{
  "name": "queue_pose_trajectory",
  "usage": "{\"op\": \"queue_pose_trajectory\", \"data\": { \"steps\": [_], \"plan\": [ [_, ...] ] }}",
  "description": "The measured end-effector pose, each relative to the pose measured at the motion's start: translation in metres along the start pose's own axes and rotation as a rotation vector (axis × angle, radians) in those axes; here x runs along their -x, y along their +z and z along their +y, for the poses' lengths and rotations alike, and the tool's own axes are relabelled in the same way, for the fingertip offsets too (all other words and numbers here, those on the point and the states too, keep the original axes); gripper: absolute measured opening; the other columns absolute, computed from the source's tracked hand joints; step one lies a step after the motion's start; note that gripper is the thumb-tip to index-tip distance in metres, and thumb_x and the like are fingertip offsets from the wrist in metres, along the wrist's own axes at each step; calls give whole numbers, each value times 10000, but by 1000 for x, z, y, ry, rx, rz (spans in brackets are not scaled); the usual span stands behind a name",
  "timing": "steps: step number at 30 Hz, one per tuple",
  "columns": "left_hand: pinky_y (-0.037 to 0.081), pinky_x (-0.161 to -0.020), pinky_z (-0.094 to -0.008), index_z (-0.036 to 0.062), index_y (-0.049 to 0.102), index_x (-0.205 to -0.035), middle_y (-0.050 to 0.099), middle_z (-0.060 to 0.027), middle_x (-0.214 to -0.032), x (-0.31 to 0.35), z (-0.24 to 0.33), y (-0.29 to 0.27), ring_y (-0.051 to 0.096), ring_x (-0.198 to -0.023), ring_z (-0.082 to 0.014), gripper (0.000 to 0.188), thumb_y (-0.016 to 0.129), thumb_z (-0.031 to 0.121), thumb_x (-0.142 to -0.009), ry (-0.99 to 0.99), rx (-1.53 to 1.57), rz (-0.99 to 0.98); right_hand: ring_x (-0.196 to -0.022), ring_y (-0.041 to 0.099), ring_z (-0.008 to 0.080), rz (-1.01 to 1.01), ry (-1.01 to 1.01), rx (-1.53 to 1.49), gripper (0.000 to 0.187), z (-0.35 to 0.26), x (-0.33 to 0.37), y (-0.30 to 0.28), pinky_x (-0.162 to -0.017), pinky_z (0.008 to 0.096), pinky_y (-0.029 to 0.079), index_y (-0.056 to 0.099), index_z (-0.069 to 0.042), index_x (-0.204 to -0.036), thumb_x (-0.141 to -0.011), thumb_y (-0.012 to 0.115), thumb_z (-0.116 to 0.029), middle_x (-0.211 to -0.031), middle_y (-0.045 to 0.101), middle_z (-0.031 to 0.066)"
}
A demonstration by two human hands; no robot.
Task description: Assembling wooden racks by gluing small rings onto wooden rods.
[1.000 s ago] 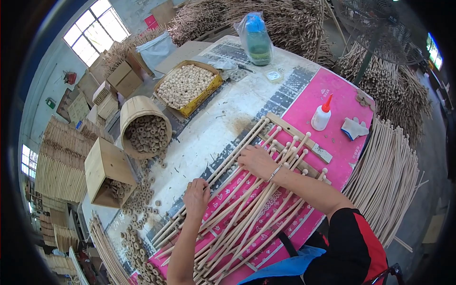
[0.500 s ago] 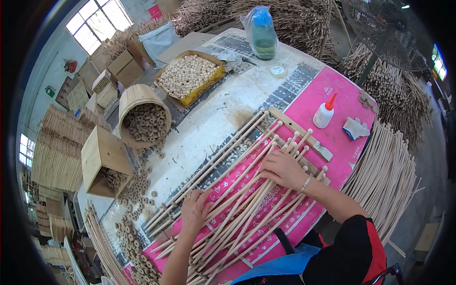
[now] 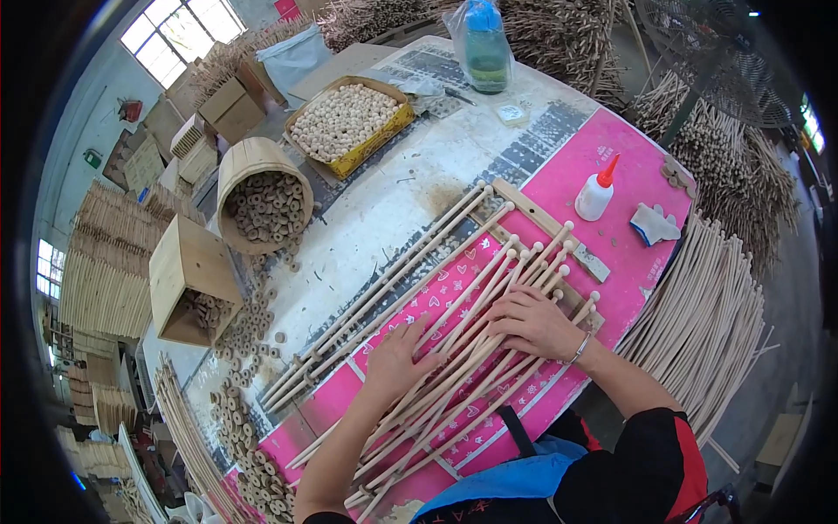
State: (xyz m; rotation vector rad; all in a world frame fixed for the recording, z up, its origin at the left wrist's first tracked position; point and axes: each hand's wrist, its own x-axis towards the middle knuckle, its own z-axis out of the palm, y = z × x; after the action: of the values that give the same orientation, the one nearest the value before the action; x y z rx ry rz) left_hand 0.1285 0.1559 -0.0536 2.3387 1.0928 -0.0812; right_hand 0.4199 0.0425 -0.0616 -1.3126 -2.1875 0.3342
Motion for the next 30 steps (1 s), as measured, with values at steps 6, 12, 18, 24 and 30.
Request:
{"op": "queue_pose_trajectory", "data": {
  "steps": [6, 12, 18, 24, 30],
  "plan": [
    [550, -940, -479, 159, 450, -1521, 638, -202, -1346, -4, 18, -10, 665, -1149, -370, 731, 719, 334, -865, 18, 172, -188, -1170, 593, 211, -9, 24, 115, 305, 2, 2, 15, -1106, 444, 403, 678, -144, -1040, -756, 774, -89, -1114, 640, 10],
    [574, -764, -490, 162, 451, -1517, 741, -171, -1026, -2, 14, -20, 721, -913, -379, 688, 627, 123, -854, 49, 202, -141, -1003, 642, 195, 129, -45, 107, 159, 0, 11, 23, -1066, 408, 447, 697, -132, -1007, -855, 652, -113, -978, 654, 16],
    [548, -772, -483, 165, 462, -1539, 754, -134, -889, -8, 34, -59, 726, -839, -347, 602, 547, 171, -943, 92, -20, -90, -1003, 626, 200, 118, -55, 85, 179, 3, 10, 26, -1080, 404, 431, 708, -142, -1020, -851, 660, -104, -972, 649, 12],
    [555, -764, -401, 199, 501, -1526, 760, -43, -836, -42, 40, -57, 737, -790, -255, 526, 532, 220, -1002, -27, -31, -176, -1003, 629, 210, 106, -95, 106, 191, 11, 7, 25, -1081, 405, 428, 714, -144, -1037, -855, 667, -111, -985, 664, 15],
    [543, -855, -412, 180, 592, -1445, 753, -115, -1024, -96, -19, -17, 720, -974, -315, 483, 644, 277, -975, 44, 250, -148, -993, 645, 211, 113, -122, 52, 201, 8, -1, 28, -1047, 402, 438, 719, -146, -1043, -855, 670, -95, -1023, 706, 20]
  ]
}}
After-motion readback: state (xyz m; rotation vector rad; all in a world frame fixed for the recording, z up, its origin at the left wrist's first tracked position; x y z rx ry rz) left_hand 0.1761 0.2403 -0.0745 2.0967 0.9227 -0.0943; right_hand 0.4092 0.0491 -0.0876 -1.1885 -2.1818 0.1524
